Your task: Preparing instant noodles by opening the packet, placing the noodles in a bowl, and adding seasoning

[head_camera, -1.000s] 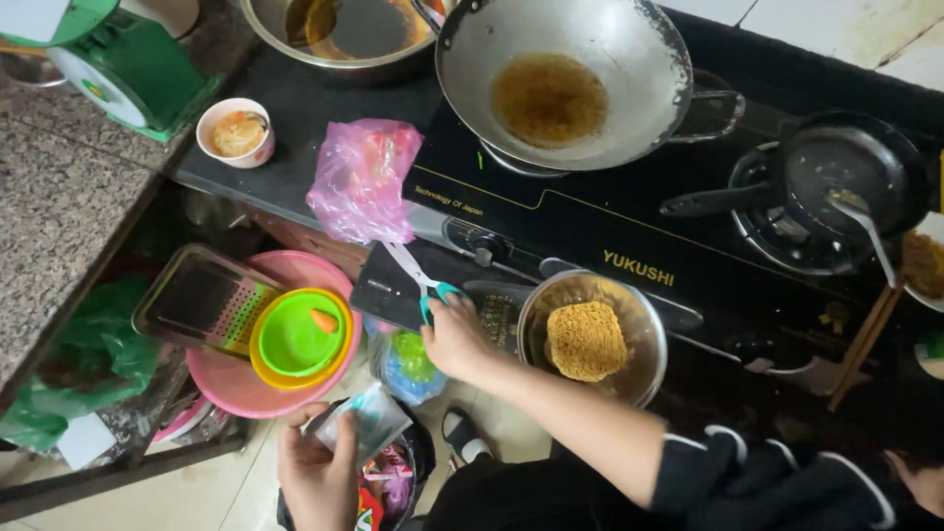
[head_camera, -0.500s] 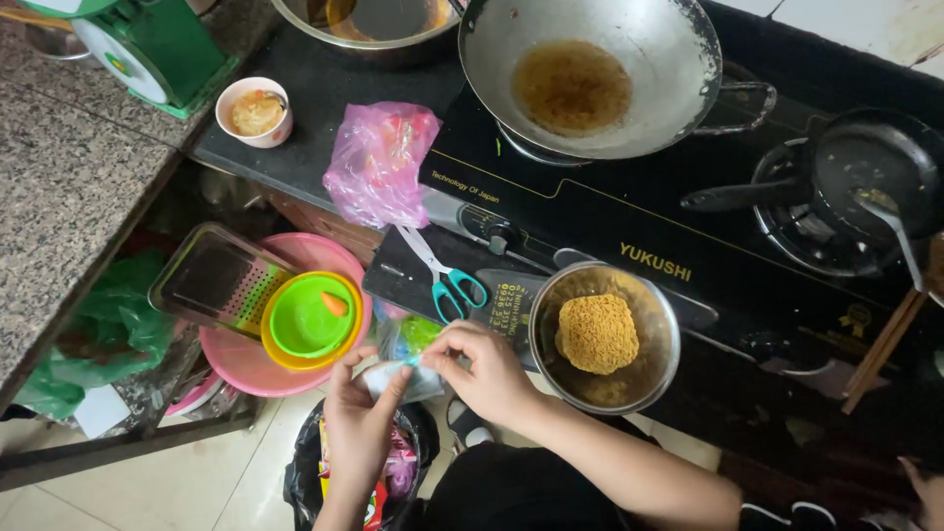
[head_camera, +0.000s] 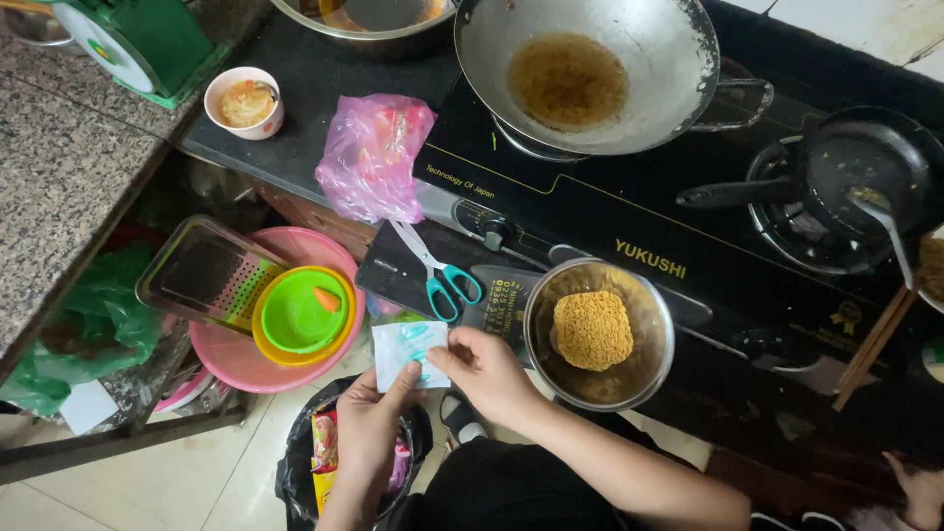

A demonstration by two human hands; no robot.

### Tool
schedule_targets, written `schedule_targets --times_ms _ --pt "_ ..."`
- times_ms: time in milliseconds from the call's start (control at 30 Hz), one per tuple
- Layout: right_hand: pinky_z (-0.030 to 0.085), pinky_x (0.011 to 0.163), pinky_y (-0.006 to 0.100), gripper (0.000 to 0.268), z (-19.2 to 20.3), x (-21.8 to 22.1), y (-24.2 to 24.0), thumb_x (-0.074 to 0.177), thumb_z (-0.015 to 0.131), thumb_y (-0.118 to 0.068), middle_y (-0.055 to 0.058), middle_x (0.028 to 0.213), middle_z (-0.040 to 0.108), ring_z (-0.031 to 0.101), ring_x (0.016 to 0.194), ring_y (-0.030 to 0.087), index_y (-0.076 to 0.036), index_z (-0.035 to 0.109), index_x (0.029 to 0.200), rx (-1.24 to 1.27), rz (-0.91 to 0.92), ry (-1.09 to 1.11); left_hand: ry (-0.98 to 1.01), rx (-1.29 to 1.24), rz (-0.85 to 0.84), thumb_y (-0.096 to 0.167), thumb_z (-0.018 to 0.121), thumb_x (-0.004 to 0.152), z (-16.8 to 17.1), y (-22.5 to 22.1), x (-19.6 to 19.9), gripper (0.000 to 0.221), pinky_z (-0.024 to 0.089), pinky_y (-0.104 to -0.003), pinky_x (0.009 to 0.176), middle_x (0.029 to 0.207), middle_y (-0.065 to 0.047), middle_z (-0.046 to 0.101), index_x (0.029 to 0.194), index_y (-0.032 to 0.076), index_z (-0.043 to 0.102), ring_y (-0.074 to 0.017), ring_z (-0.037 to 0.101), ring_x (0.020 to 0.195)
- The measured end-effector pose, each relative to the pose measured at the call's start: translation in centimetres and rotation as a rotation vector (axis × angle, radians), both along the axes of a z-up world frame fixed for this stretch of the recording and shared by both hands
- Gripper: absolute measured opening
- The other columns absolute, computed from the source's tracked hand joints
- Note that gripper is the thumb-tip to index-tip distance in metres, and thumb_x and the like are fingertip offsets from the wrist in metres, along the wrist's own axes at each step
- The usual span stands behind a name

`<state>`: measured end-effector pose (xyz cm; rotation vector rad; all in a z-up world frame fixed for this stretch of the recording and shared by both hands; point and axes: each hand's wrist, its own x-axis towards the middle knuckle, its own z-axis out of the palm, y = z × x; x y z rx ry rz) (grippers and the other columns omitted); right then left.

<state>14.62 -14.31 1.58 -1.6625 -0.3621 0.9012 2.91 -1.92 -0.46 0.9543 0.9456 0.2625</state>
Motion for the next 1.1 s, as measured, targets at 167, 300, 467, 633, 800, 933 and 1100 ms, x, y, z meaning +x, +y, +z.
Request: schedule_targets --times_ms 167,300,467,633,800,933,1100 --pt "0.052 0.067 0.025 0.016 -0.3 -0.3 0.3 0.098 0.074 -0.023 0.001 0.083 0.078 0.067 0.074 0.008 -0.009 0.074 0.091 -0.019 -0.069 -0.03 -0.035 -0.072 0.05 0.005 0.077 0.089 -0.8 -0.6 -0.1 0.034 0.061 -0.032 0.075 0.108 -0.02 0.082 0.12 -0.007 0.077 -0.0208 0.071 0.079" --pt "0.046 0.06 0.026 0.017 -0.6 -1.1 0.7 0.097 0.077 -0.018 0.002 0.076 0.068 0.058 0.067 0.01 -0.009 0.072 0.083 0.035 -0.024 -0.138 -0.255 -0.402 0.113 0.014 0.059 0.099 -0.6 -1.4 0.0 0.041 0.052 -0.043 0.1 0.132 -0.021 0.071 0.137 0.0 0.061 -0.0282 0.066 0.113" --pt "0.054 0.079 0.031 0.038 -1.9 -0.5 1.2 0.088 0.08 -0.025 0.007 0.13 0.061 0.059 0.106 0.021 -0.011 0.067 0.121 0.006 0.29 -0.299 -0.367 -0.622 0.256 0.025 0.07 0.096 -4.2 1.4 -2.8 0.047 0.055 -0.028 0.084 0.125 -0.013 0.07 0.137 0.004 0.06 -0.0188 0.065 0.104" --pt "0.054 0.094 0.031 0.027 -6.1 1.8 3.2 0.099 0.067 -0.02 0.007 0.121 0.066 0.062 0.105 0.018 -0.006 0.065 0.123 -0.126 0.232 -0.5 -0.773 -0.701 0.119 0.014 0.065 0.104 -3.8 5.1 -7.8 0.02 0.052 -0.018 0.053 0.089 0.002 0.058 0.125 0.012 0.064 -0.0088 0.05 0.067" --pt "0.051 0.107 0.052 0.029 -9.7 5.0 4.5 0.101 0.064 -0.018 0.022 0.139 0.05 0.049 0.135 0.039 -0.001 0.062 0.125 -0.396 0.309 -0.78 -0.8 -0.822 -0.071 0.015 0.069 0.1 -3.3 2.5 -9.6 0.021 0.056 -0.024 0.052 0.082 0.002 0.049 0.116 0.019 0.056 -0.0108 0.048 0.066" --pt "0.051 0.093 0.055 0.028 -15.4 7.1 5.3 0.093 0.057 -0.007 0.022 0.129 0.056 0.058 0.111 0.045 -0.005 0.067 0.118 -0.485 0.282 -1.073 -1.08 -1.037 -0.16 -0.005 0.069 0.096 1.9 -0.3 -7.4 0.037 0.041 -0.026 0.057 0.081 0.002 0.047 0.1 0.02 0.042 -0.0148 0.044 0.067" --pt "0.056 0.082 0.046 0.023 -15.9 7.4 6.2 0.089 0.07 -0.02 0.015 0.113 0.058 0.063 0.097 0.037 -0.009 0.067 0.109 -0.614 0.237 -1.274 -1.119 -1.013 -0.16 0.002 0.075 0.095 2.5 -0.9 -6.9 0.04 0.046 -0.029 0.057 0.08 0.001 0.049 0.1 0.02 0.04 -0.0157 0.047 0.066"
